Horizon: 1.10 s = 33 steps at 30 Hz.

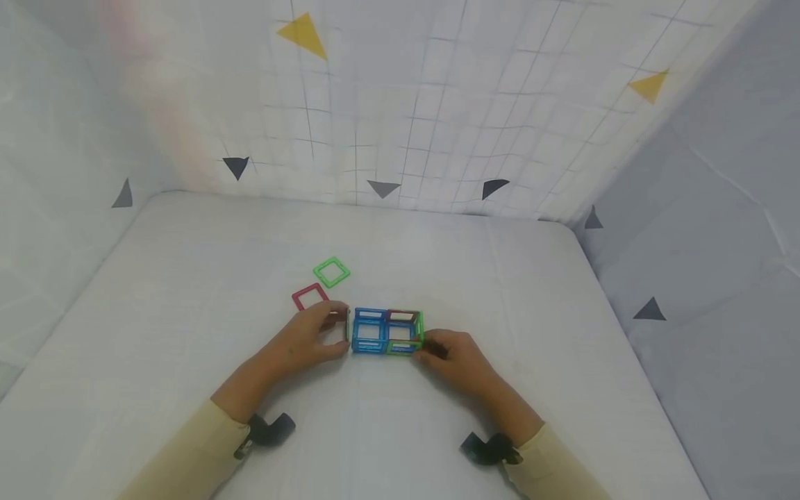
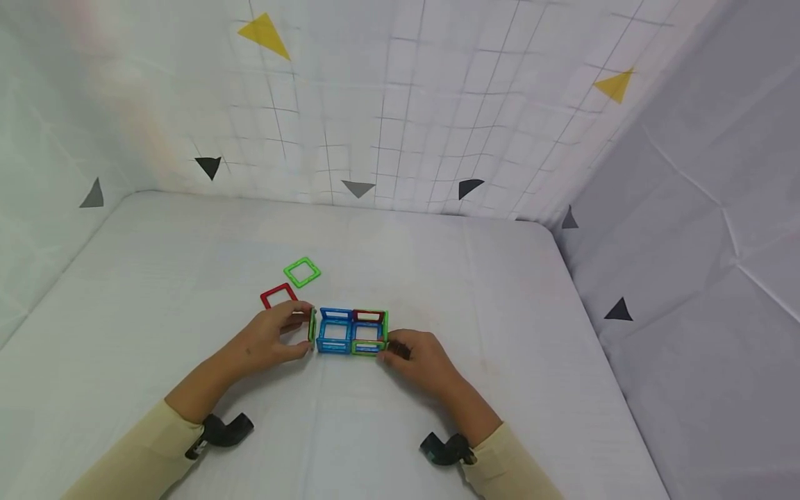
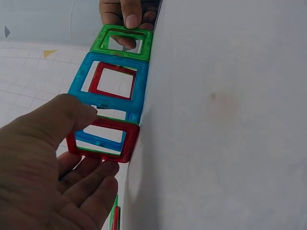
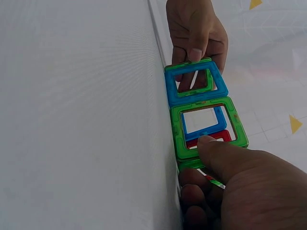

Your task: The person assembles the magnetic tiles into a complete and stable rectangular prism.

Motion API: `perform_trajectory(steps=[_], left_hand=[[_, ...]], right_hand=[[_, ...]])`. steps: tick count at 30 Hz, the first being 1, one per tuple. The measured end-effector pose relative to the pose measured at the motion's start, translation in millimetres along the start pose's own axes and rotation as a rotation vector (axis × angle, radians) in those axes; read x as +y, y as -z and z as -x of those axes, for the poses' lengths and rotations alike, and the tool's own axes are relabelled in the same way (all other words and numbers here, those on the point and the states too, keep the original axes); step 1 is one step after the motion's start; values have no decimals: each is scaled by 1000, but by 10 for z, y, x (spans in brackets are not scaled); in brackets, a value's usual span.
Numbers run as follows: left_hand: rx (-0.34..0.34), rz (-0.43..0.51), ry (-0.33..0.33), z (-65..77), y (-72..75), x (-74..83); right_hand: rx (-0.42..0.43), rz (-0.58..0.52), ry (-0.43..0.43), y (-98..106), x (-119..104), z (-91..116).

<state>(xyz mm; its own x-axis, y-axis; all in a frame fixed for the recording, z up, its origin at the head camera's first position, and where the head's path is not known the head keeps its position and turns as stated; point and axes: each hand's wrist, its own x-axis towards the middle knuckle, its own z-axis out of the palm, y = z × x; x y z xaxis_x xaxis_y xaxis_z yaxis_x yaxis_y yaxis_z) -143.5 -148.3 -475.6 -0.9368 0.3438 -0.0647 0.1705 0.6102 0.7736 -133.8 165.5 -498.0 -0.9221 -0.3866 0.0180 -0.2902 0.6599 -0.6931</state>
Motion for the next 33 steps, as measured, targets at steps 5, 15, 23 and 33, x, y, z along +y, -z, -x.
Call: perform_trajectory(steps=[5, 15, 23, 33], left_hand=[[6, -2, -3, -17, -4, 0], [-12, 8, -23, -43, -12, -16], [-46, -9, -28, -73, 1, -11], [-76, -14, -41, -78, 65, 14]], right_hand=[[0, 3, 3, 3, -6, -1], [-5, 0, 3, 13, -20, 8], [-10, 9, 12, 19, -20, 1], [-3, 13, 17, 17, 0, -5]])
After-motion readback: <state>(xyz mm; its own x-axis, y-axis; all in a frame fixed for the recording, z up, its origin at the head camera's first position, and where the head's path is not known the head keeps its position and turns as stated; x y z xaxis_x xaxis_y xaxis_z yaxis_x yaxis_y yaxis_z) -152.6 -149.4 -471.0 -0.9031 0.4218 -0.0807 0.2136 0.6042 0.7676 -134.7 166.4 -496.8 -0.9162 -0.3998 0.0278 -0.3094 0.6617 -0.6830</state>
